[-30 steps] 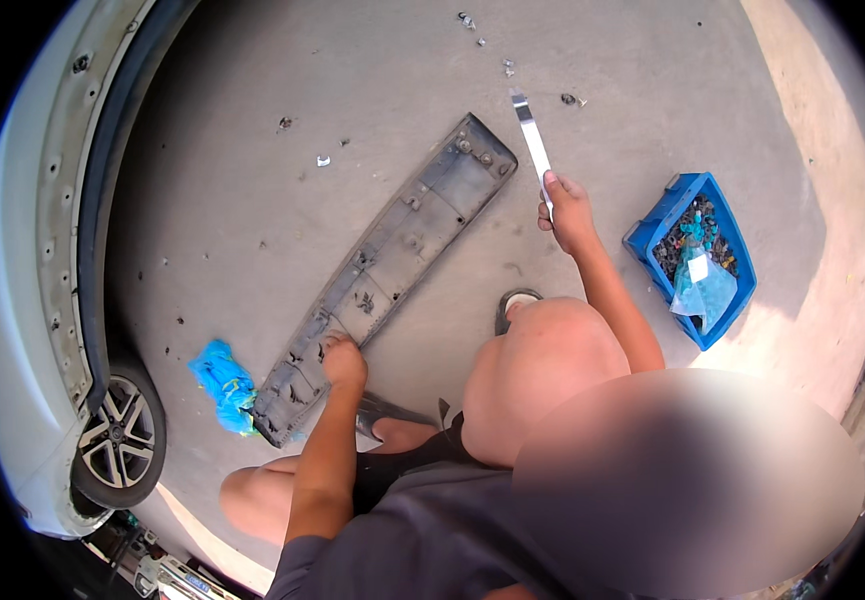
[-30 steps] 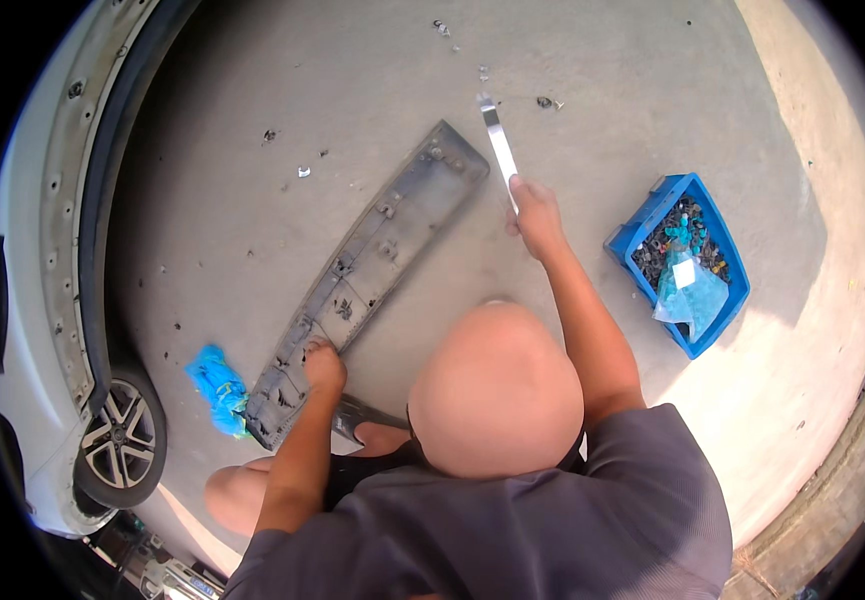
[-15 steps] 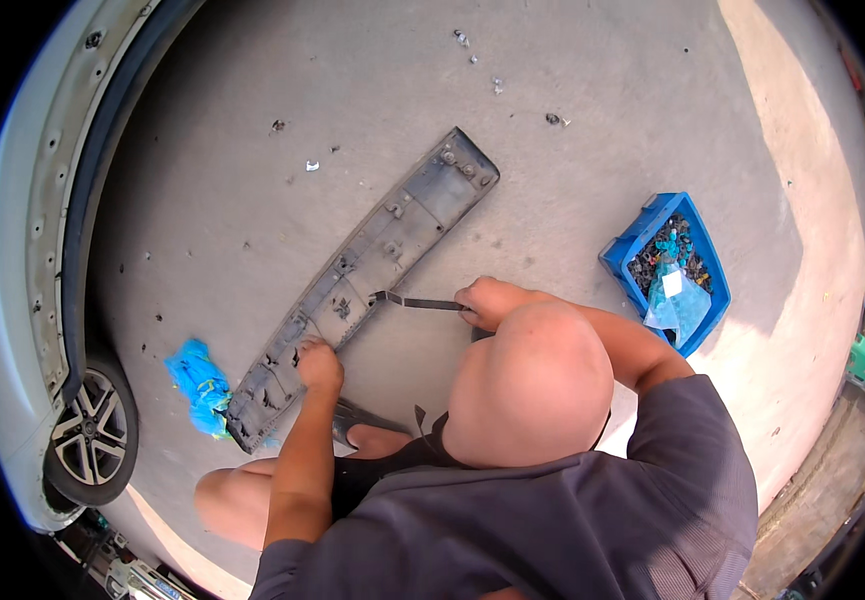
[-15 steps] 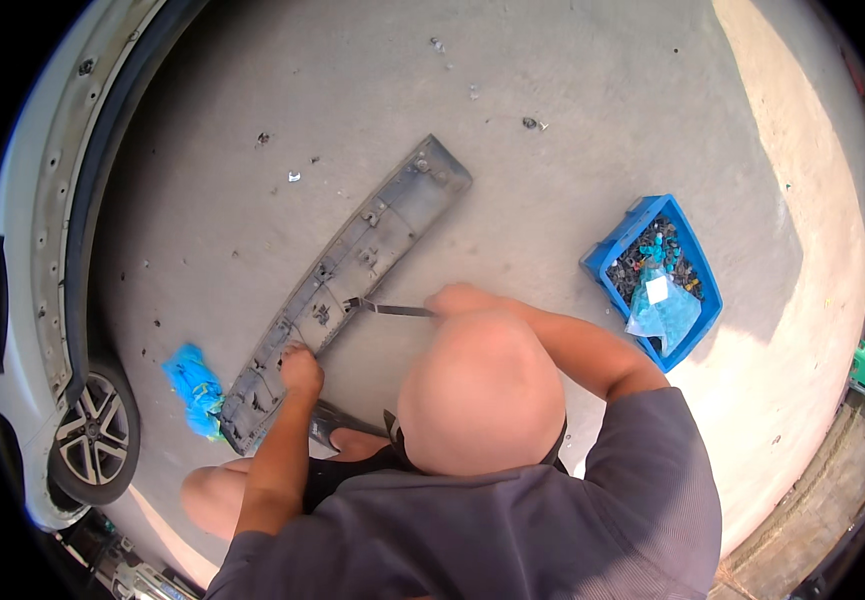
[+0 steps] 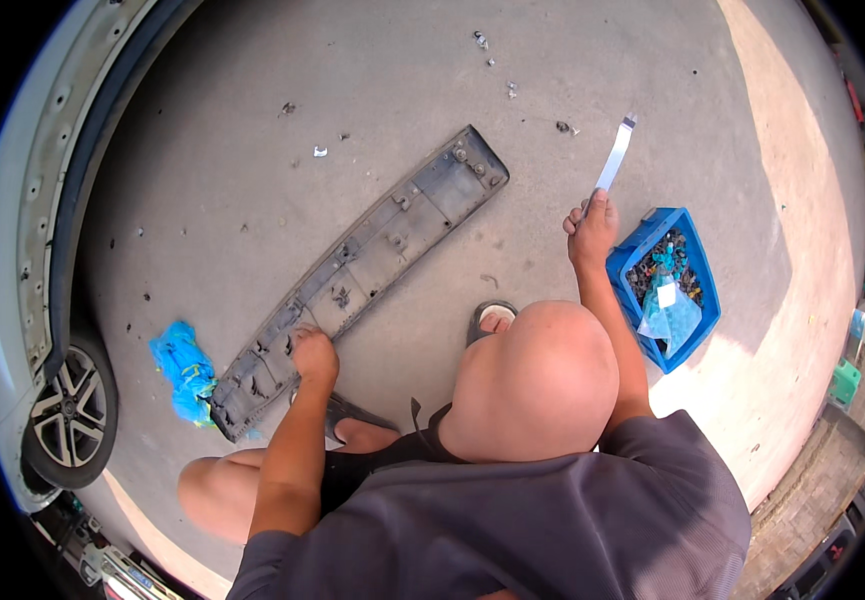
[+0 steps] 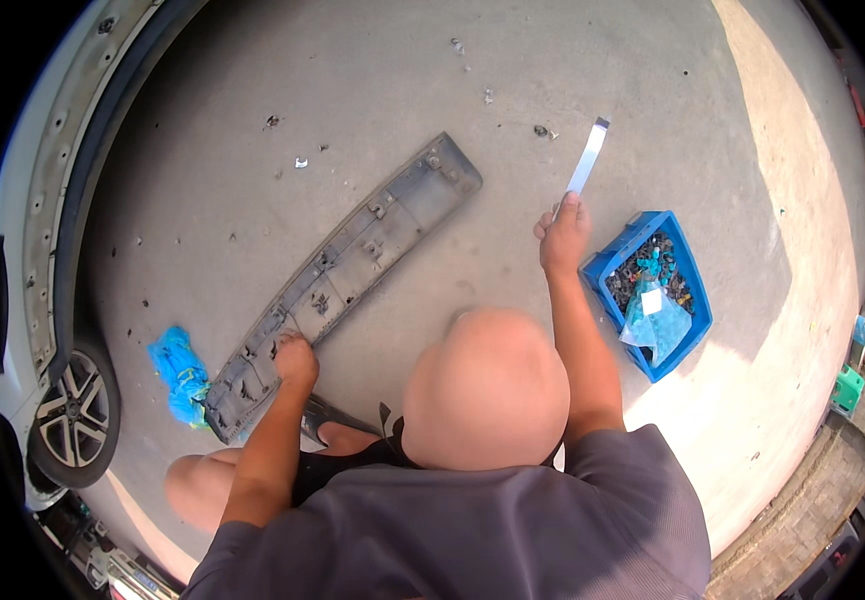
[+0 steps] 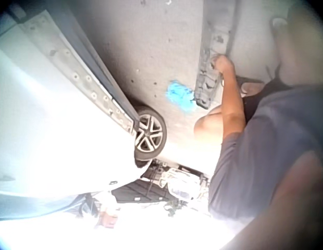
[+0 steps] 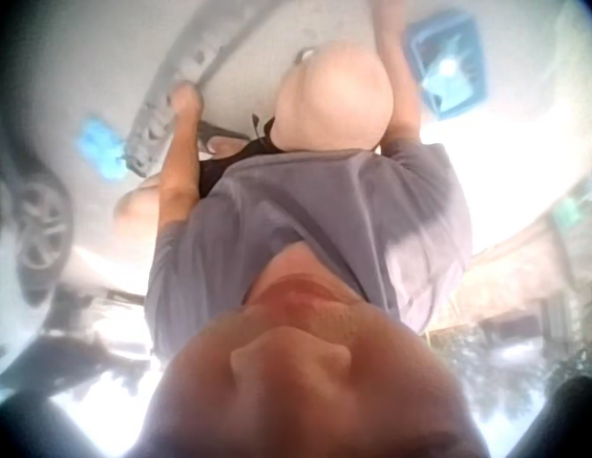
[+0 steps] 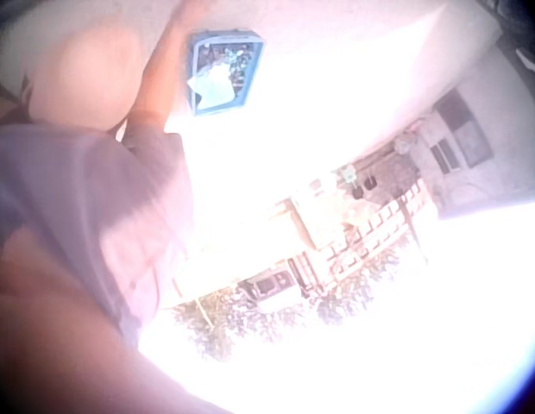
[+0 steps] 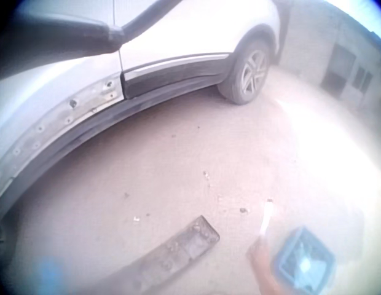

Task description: The person inserts blue plastic fasteners into a long gray plastic trim piece, then aligns and snaps the trim onto the lower edge of a white car bumper. The person uses a wrench to tighten a bolt near the front wheel arch.

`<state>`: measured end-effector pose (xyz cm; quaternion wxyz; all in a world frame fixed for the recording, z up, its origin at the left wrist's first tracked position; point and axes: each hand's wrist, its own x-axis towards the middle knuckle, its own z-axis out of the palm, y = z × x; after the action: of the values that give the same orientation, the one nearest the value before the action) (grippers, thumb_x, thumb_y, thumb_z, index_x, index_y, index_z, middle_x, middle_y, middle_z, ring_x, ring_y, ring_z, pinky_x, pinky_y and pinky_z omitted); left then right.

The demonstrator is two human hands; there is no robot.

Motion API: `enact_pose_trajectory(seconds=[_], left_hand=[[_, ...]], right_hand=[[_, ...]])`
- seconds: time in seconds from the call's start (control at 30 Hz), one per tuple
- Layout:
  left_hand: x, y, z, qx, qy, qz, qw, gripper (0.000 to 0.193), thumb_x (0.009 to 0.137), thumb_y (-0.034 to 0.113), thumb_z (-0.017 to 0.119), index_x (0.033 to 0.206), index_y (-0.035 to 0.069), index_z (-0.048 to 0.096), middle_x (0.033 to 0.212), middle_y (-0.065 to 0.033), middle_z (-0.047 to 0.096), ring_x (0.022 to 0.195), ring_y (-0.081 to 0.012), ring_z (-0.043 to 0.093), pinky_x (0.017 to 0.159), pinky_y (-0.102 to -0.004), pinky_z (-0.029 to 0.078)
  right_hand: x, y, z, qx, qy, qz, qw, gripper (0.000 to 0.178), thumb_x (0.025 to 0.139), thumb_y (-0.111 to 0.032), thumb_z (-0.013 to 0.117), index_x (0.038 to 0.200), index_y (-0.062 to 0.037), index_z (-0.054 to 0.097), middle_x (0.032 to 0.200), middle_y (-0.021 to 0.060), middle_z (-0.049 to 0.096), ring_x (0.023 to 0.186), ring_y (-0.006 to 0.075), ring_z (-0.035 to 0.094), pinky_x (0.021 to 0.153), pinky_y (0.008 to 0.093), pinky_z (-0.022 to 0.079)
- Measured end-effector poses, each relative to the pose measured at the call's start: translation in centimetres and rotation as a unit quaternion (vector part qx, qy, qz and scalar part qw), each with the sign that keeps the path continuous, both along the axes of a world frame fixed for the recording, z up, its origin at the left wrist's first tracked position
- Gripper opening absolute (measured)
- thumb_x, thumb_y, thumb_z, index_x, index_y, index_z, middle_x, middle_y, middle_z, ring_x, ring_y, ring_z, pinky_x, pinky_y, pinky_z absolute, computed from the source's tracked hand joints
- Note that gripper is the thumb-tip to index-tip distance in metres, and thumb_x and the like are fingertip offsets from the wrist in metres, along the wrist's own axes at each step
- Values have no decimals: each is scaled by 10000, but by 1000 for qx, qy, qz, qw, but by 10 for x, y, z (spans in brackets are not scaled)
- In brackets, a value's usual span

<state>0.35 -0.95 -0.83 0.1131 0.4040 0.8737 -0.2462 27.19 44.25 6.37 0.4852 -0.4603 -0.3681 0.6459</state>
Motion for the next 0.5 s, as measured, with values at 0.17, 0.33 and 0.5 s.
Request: enact_pose_trajectory(seconds=[0.17,0.33,0.5], left_hand=[[-9,34,28,-105,-124,33,986,517,887,122,522,1310,-173,479,1315,-283,574,1229,-352,554,1130,-396,324],[-5,18,7,-102,-83,50,990,514,890,147,527,1306,-153,501,1329,-279,568,1224,-355,560,1136,-408,313],[-3,24,22,-74,-101,50,991,435,885,132,531,1242,-114,570,1294,-272,585,1217,-362,556,1084,-378,365]], right_hand=[[-2,-42,-21,-121,-235,383,885,303,1008,-318,566,833,-98,453,688,-16,413,489,89,389,416,250,314],[-11,5,-4,-80,-14,48,996,266,1008,-261,541,831,-65,504,672,-4,454,538,104,483,427,265,364],[-27,-14,-3,44,-309,285,906,332,996,-266,562,793,-7,523,653,126,508,560,209,514,517,365,419]])
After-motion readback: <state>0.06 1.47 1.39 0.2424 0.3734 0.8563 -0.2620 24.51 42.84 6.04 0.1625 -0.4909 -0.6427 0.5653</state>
